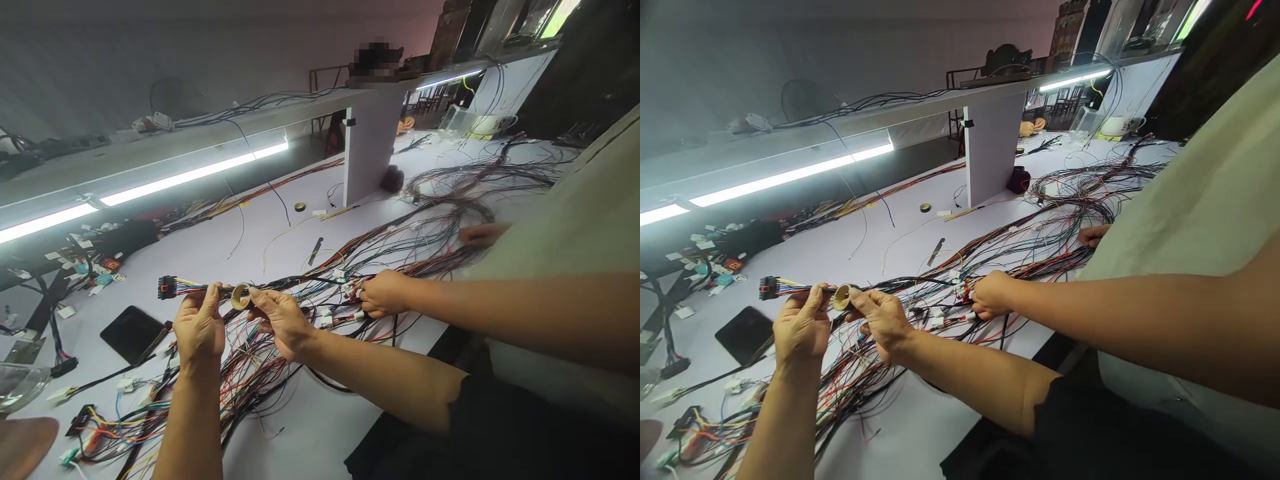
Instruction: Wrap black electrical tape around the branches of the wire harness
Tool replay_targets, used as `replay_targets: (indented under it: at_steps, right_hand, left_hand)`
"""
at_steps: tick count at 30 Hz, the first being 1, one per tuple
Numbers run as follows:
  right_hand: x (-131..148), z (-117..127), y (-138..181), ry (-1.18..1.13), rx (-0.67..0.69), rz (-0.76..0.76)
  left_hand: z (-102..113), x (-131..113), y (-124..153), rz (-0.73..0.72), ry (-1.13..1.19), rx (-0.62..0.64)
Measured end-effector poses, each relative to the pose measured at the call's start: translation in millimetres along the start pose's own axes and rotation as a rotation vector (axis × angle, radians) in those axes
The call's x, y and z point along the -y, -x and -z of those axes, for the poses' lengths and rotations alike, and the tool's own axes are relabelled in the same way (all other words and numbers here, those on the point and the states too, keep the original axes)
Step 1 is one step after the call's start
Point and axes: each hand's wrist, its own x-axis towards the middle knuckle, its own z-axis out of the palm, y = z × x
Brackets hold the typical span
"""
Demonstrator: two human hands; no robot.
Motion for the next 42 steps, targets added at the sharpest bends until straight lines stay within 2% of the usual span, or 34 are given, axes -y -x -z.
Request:
replay_targets:
  at_steps: [4,10,15,19,21,24,27,30,33,37,42]
  right_hand:
    - [17,-6,0,-0.269,-0.076,-0.086]
    - [32,-11,-3,-0.375,-0.160,-0.161]
    - [42,-8,-14,-0.314,-0.219,-0.202]
    - [50,2,-19,-0.105,-0.101,-0.220]
    - [52,10,-16,0.064,-0.080,-0.135]
    - [43,25,-6,0.429,-0.121,0.177]
    - [20,35,4,0.766,-0.026,0.430]
    - [-4,37,4,0.942,0.110,0.542]
    - [-18,29,-3,1.052,0.105,0.574]
    - [-23,14,-11,0.963,0.128,0.513]
    - [-32,3,-17,0.559,0.149,0.328]
  left_hand:
    - [-1,1,6,-0.019,0.020,0.009]
    - [-1,1,11,-0.011,0.031,0.034]
    - [-2,-3,18,-0.050,0.019,0.053]
    - [-2,-5,18,-0.016,0.018,0.049]
    - [-1,-5,16,-0.004,0.024,0.023]
    - [0,-3,13,-0.003,0.006,-0.042]
    - [-1,-4,10,-0.020,-0.032,-0.110]
    - [-5,-7,11,-0.061,-0.046,-0.105]
    - [-11,-10,14,-0.121,-0.064,-0.073]
    - [-16,-15,19,-0.142,-0.088,-0.055]
    - [-19,-21,25,-0.084,-0.105,-0.042]
